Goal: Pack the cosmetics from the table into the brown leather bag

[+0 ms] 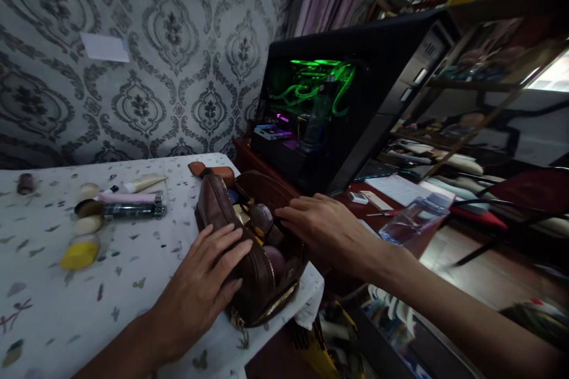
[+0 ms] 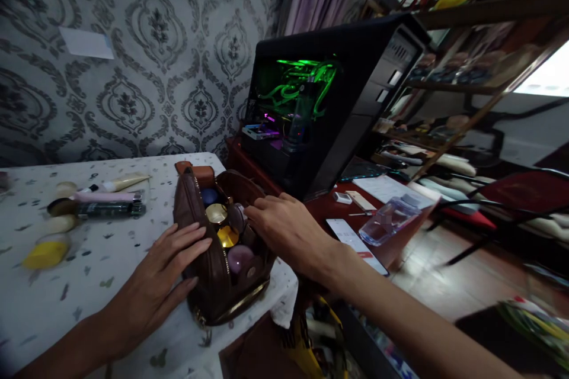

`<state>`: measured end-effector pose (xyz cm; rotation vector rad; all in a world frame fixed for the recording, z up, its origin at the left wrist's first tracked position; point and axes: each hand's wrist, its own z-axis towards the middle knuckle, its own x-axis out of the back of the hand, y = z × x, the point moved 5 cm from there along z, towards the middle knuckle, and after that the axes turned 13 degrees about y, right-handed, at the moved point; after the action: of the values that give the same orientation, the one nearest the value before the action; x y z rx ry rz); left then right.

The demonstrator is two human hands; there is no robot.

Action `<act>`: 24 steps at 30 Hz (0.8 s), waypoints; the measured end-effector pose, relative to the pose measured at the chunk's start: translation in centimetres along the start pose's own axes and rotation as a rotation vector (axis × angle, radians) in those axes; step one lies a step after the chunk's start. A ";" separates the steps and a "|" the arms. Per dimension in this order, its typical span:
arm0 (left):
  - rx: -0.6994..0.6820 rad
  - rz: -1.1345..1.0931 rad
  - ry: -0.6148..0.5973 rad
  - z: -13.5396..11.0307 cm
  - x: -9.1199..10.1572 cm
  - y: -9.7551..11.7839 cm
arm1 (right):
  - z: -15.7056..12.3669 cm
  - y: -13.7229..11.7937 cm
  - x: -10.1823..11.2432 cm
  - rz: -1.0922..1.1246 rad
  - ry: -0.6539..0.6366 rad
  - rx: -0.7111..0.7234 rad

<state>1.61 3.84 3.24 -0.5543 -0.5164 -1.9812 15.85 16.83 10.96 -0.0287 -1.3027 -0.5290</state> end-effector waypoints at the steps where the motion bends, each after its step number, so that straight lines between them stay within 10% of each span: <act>1: 0.000 0.000 -0.001 0.0 0.0 0.0 | -0.3 0.0 0.1 0.018 0.020 0.029; 24: 0.005 0.018 -0.072 0.0 -0.4 -0.2 | -0.2 -3.2 0.8 0.199 0.299 0.148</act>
<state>1.59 4.16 3.00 -0.6276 -0.5586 -1.9484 14.94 13.70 10.80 0.0421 -1.0292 -0.2540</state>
